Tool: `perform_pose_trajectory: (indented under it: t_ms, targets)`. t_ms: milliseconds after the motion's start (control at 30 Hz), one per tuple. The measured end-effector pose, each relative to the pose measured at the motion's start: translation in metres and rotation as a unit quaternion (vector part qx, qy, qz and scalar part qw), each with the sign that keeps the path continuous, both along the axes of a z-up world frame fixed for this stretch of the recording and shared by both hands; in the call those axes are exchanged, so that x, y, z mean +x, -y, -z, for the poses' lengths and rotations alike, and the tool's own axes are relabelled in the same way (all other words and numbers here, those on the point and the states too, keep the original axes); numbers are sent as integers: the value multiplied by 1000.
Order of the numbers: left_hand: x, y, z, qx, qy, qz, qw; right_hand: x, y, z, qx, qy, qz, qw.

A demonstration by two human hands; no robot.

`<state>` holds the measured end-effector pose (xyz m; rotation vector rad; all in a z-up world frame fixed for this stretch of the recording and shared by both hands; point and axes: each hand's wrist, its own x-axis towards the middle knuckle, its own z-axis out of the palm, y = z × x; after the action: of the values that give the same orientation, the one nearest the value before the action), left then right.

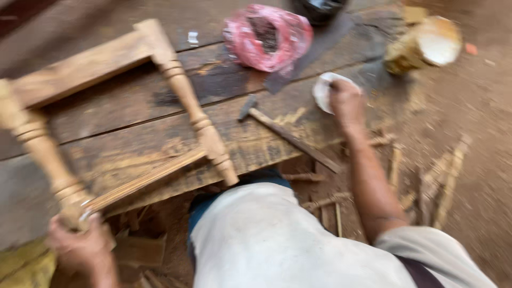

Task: The person assembles a wooden frame by hammering nails into turned wooden legs and cross-members on a low wooden workbench.

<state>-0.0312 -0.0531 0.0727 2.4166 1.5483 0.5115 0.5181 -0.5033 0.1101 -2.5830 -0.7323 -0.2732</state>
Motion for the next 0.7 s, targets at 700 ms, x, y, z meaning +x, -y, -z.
perform_pose_trajectory:
  t_ms: [700]
  targets:
    - [75, 138, 32, -305, 106, 15, 946, 41, 60, 68, -268, -179, 76, 944]
